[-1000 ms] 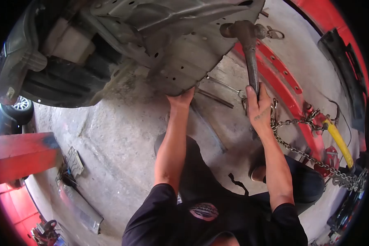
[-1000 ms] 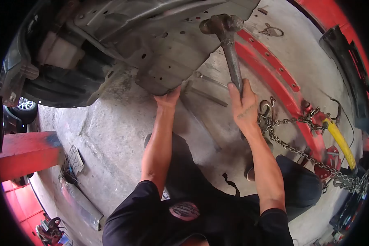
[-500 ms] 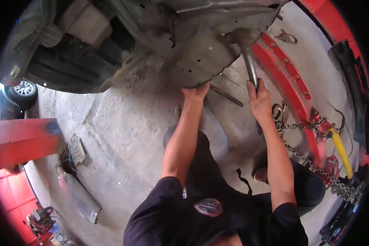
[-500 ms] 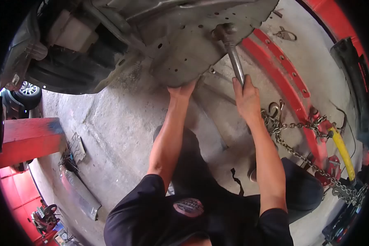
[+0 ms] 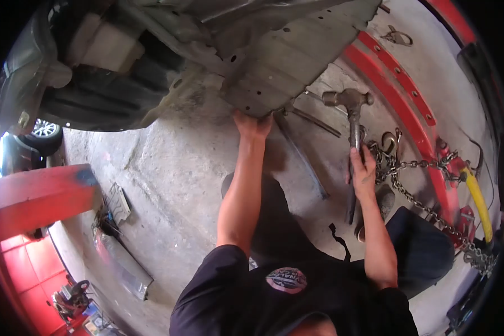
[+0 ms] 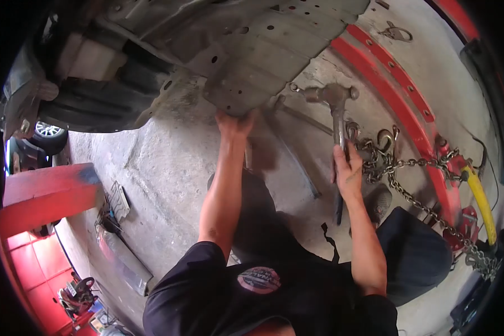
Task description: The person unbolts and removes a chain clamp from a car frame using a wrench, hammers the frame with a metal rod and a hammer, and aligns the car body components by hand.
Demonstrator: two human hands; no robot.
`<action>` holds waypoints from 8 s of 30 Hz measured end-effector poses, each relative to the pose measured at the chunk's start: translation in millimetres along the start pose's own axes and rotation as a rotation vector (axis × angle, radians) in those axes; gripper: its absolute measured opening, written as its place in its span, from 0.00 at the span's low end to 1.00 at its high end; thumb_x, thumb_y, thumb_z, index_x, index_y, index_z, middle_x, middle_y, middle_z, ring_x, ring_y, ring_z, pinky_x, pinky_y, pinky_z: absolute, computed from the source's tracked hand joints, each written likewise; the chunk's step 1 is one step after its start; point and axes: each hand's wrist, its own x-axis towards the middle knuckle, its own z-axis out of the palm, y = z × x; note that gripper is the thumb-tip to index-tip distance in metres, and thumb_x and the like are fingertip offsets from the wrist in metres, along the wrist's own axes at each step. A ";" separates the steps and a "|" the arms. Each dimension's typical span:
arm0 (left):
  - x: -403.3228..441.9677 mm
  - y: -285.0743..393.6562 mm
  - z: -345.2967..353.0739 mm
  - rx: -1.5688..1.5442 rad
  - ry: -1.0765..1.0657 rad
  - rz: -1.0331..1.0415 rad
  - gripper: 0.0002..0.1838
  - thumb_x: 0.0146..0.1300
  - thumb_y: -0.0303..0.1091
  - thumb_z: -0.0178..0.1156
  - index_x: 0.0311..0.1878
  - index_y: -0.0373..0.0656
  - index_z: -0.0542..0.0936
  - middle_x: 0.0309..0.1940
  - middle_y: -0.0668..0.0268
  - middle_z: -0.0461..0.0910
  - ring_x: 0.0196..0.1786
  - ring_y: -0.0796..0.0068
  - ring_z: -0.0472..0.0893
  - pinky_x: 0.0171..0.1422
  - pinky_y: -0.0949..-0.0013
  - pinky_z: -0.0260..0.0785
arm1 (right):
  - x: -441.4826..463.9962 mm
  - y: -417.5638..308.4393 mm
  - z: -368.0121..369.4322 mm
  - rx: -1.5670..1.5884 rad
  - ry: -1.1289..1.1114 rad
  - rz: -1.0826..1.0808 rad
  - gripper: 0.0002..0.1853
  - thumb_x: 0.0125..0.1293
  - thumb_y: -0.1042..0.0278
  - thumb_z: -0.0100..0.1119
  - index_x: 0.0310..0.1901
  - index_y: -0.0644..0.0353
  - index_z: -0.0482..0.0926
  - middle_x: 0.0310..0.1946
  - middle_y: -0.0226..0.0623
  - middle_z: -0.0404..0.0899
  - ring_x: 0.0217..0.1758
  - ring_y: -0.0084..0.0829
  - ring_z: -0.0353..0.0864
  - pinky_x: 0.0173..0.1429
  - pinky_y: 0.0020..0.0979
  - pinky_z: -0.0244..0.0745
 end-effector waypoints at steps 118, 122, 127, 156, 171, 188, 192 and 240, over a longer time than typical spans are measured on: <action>6.0 13.0 -6.8 0.207 0.022 0.064 0.23 0.70 0.41 0.56 0.66 0.46 0.74 0.64 0.63 0.77 0.67 0.57 0.75 0.71 0.47 0.66 | 51.3 112.1 -62.9 -0.038 0.102 0.448 0.12 0.74 0.61 0.55 0.47 0.61 0.75 0.21 0.33 0.72 0.17 0.29 0.72 0.21 0.37 0.70; 2.8 13.0 -6.2 0.190 0.066 0.046 0.24 0.70 0.43 0.55 0.66 0.47 0.75 0.63 0.63 0.78 0.67 0.57 0.75 0.71 0.47 0.66 | 50.3 135.4 -61.0 0.043 0.067 0.468 0.10 0.74 0.57 0.54 0.47 0.54 0.73 0.20 0.32 0.70 0.14 0.28 0.69 0.19 0.35 0.69; -6.5 12.2 16.7 0.145 0.040 0.074 0.24 0.69 0.44 0.54 0.65 0.45 0.76 0.62 0.62 0.78 0.65 0.57 0.76 0.70 0.46 0.68 | 60.1 186.0 -58.0 0.019 0.050 0.397 0.10 0.75 0.56 0.53 0.47 0.53 0.74 0.21 0.33 0.72 0.15 0.28 0.71 0.17 0.37 0.69; -2.2 14.8 5.3 0.288 0.064 0.104 0.25 0.71 0.46 0.55 0.67 0.46 0.73 0.65 0.64 0.77 0.67 0.58 0.75 0.70 0.47 0.67 | 37.0 252.9 -61.4 -1.249 -0.120 -0.068 0.44 0.67 0.59 0.56 0.75 0.75 0.47 0.31 0.52 0.84 0.31 0.53 0.84 0.36 0.51 0.79; 1.3 11.8 -14.9 0.172 0.057 0.106 0.27 0.68 0.44 0.53 0.67 0.41 0.73 0.62 0.59 0.77 0.64 0.54 0.76 0.70 0.44 0.68 | 42.3 219.2 -61.8 -1.265 -0.283 0.201 0.47 0.71 0.52 0.55 0.78 0.70 0.39 0.48 0.55 0.84 0.50 0.54 0.84 0.55 0.48 0.77; -183.6 49.6 248.6 1.934 -0.143 0.634 0.06 0.67 0.31 0.64 0.37 0.38 0.84 0.31 0.58 0.86 0.32 0.66 0.85 0.39 0.64 0.75 | 71.1 61.4 -102.7 -1.073 -0.457 0.040 0.21 0.63 0.50 0.62 0.46 0.60 0.84 0.43 0.51 0.85 0.50 0.54 0.84 0.54 0.48 0.79; -150.6 165.5 458.3 2.051 -0.094 1.270 0.14 0.67 0.23 0.58 0.54 0.31 0.80 0.44 0.53 0.84 0.45 0.61 0.83 0.52 0.62 0.74 | 63.2 -58.5 -117.4 -0.760 -0.454 0.083 0.17 0.66 0.55 0.62 0.43 0.63 0.83 0.36 0.49 0.86 0.44 0.49 0.86 0.49 0.44 0.80; -3.8 402.2 581.1 2.019 -0.406 0.173 0.08 0.65 0.37 0.62 0.41 0.46 0.87 0.42 0.64 0.89 0.51 0.63 0.87 0.70 0.49 0.61 | 444.9 -734.4 95.6 -1.439 -0.067 -0.706 0.20 0.73 0.65 0.48 0.52 0.76 0.78 0.62 0.56 0.75 0.69 0.50 0.71 0.73 0.36 0.62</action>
